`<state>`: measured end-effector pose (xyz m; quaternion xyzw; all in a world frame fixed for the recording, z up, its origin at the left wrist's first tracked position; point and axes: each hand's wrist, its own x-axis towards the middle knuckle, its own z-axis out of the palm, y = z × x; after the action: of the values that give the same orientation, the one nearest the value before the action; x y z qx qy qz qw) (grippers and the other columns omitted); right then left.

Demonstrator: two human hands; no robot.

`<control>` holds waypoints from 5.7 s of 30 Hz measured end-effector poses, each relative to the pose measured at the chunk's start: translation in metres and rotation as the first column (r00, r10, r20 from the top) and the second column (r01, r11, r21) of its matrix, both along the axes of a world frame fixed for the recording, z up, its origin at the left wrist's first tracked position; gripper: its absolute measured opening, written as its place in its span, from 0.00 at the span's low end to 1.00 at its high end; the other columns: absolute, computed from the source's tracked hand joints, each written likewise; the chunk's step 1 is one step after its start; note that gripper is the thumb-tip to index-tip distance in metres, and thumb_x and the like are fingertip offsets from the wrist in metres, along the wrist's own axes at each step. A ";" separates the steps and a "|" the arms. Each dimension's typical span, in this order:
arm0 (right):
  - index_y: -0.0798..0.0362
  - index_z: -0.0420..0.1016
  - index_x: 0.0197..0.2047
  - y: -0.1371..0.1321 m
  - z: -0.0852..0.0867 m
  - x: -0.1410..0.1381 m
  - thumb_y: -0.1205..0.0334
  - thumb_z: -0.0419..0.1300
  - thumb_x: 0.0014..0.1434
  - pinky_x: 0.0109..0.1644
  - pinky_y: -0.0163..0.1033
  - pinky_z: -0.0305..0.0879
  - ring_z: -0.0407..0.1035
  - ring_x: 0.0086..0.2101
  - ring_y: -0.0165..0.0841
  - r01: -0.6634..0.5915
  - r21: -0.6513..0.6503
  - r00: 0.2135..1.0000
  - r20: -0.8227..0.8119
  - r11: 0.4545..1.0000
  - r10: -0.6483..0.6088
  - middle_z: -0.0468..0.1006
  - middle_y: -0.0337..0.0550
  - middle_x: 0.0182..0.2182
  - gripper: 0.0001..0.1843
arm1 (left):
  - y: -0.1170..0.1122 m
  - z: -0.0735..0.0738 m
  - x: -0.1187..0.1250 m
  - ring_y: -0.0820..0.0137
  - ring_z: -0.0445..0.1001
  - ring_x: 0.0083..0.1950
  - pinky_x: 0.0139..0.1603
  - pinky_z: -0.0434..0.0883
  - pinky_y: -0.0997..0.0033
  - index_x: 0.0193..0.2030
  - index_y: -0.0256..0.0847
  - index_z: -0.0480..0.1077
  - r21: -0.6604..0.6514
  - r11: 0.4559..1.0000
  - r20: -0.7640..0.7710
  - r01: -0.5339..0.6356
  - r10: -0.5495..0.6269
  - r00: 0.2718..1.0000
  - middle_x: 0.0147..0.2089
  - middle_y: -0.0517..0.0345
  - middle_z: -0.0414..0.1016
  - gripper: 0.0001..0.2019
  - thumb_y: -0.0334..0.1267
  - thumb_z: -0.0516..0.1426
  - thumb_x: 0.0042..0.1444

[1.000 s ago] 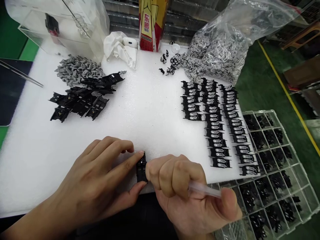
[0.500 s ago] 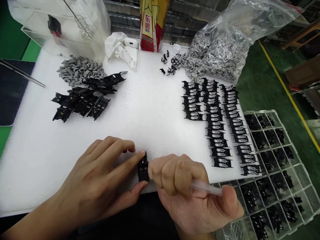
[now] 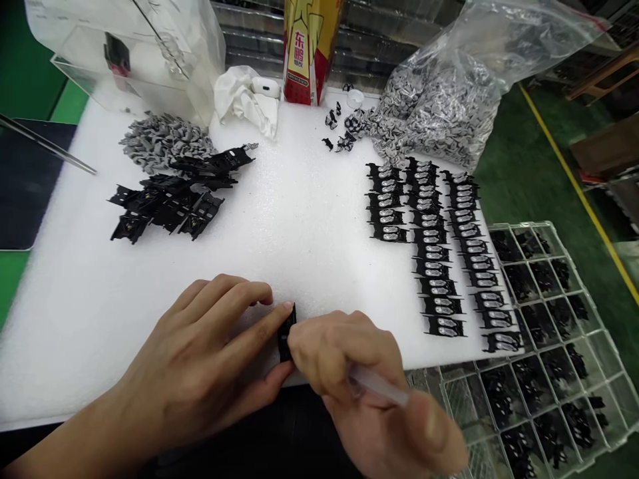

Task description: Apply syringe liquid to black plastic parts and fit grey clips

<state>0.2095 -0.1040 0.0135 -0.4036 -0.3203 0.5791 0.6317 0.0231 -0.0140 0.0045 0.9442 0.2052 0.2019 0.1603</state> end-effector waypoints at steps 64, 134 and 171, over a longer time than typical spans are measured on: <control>0.50 0.49 0.19 0.011 0.000 -0.008 0.31 0.58 0.65 0.28 0.44 0.53 0.47 0.19 0.29 0.049 0.032 0.982 -0.185 0.998 -0.042 0.50 0.32 0.15 0.38 | 0.001 -0.002 -0.002 0.54 0.69 0.48 0.41 0.64 0.54 0.58 0.35 0.75 -0.071 0.997 -0.007 -0.002 0.001 1.000 0.53 0.45 0.73 0.19 0.46 0.61 0.67; 0.49 0.53 0.20 -0.002 0.002 -0.013 0.30 0.61 0.64 0.32 0.46 0.59 0.54 0.23 0.32 0.076 0.008 0.993 -0.091 0.997 -0.075 0.54 0.34 0.17 0.37 | 0.000 -0.002 -0.002 0.54 0.69 0.47 0.40 0.66 0.52 0.57 0.34 0.76 -0.085 0.996 0.001 -0.013 0.013 1.000 0.52 0.44 0.74 0.20 0.48 0.61 0.65; 0.54 0.78 0.49 0.253 0.051 -0.097 0.53 0.65 0.70 0.52 0.49 0.78 0.77 0.46 0.37 -0.436 -0.215 -0.323 0.944 0.874 0.071 0.81 0.44 0.47 0.13 | -0.001 -0.040 0.001 0.65 0.63 0.37 0.35 0.50 0.62 0.39 0.40 0.67 0.343 0.923 0.144 -0.174 0.131 0.981 0.38 0.57 0.64 0.10 0.42 0.63 0.63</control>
<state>0.1123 0.1491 0.0643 -0.5384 -0.8340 0.1177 0.0279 0.0237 -0.0147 -0.0355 0.9251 0.2284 0.3030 -0.0166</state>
